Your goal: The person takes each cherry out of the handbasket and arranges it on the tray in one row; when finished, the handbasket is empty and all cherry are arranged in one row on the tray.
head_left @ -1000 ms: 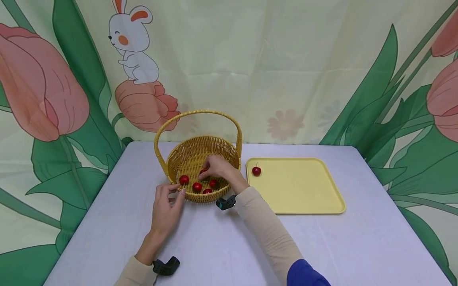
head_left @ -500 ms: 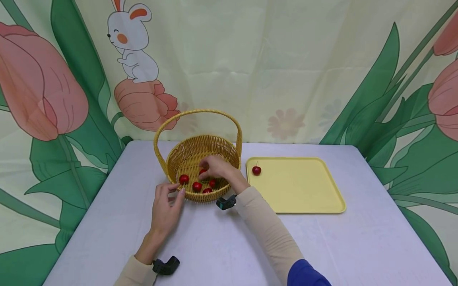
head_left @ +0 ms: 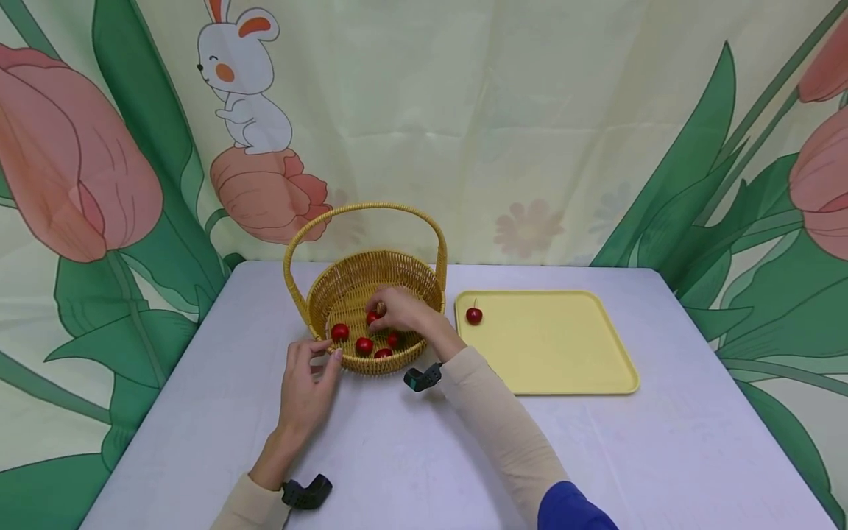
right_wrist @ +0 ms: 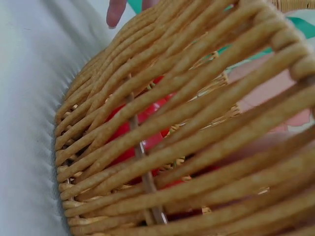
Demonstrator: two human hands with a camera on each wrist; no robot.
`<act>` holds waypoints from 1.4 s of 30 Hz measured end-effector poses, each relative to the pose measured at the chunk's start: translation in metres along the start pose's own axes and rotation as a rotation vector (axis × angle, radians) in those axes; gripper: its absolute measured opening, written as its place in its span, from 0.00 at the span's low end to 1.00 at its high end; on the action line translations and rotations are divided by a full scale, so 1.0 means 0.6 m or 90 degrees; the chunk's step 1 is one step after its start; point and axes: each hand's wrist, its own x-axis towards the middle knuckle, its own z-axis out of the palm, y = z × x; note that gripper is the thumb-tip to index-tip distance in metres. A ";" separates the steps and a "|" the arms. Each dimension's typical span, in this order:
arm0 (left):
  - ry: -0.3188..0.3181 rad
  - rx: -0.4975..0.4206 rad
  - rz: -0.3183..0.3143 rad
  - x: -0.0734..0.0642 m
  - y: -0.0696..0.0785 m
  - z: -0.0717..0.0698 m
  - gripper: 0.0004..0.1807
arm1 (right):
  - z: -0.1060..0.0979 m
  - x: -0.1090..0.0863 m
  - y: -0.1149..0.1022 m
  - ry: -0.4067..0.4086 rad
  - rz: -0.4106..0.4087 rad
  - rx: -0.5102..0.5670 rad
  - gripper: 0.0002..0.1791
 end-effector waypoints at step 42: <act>-0.001 0.001 -0.007 -0.002 0.001 0.000 0.17 | -0.098 -0.199 0.132 0.312 0.007 0.216 0.19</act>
